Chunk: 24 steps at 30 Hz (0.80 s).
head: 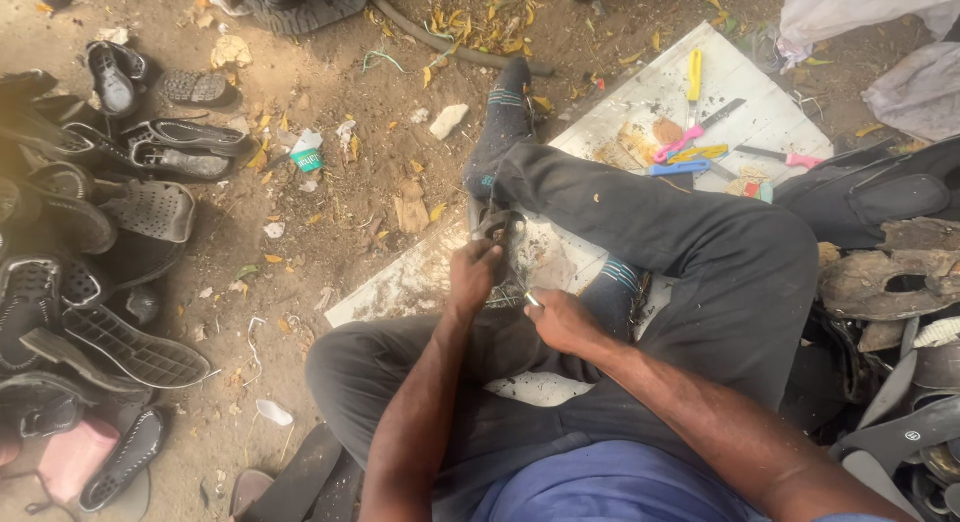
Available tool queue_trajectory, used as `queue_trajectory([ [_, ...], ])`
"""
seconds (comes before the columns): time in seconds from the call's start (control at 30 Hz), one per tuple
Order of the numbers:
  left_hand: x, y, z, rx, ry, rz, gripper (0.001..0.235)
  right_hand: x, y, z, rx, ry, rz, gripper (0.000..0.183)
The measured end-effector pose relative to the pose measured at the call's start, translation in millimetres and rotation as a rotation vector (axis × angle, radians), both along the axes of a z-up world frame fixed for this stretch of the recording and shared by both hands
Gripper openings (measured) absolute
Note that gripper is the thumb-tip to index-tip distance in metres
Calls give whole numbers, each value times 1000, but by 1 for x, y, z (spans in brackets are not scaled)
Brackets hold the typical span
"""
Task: The person sits on the ground and uses a knife to scrape and clean the sole of a black shoe. They then pick up a pair of black sandals and use the knife to scrape the soles of those as well.
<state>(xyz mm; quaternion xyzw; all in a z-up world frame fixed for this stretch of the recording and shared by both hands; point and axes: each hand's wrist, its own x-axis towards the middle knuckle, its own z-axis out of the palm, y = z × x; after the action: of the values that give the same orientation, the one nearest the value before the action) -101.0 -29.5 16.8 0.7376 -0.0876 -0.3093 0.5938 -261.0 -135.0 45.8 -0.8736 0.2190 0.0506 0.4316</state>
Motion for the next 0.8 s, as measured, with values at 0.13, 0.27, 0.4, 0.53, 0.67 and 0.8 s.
queue_trajectory([
  [0.13,-2,-4,4,-193,106,25,25,33,-2,10,33,-11,-74,21],
  [0.27,-4,-3,-13,-406,257,69,20,12,16,18,16,-40,-83,23],
  [0.4,-17,-8,-32,-500,343,-2,17,-15,10,2,26,-39,-108,24],
  [0.53,-15,-24,-29,-613,392,-14,18,18,-3,-16,-81,-6,-137,23],
  [0.67,-14,-14,-20,-756,489,66,18,-13,21,22,10,4,-175,28],
  [0.8,-11,-21,-21,-797,542,38,18,-17,26,30,29,57,-203,26],
])
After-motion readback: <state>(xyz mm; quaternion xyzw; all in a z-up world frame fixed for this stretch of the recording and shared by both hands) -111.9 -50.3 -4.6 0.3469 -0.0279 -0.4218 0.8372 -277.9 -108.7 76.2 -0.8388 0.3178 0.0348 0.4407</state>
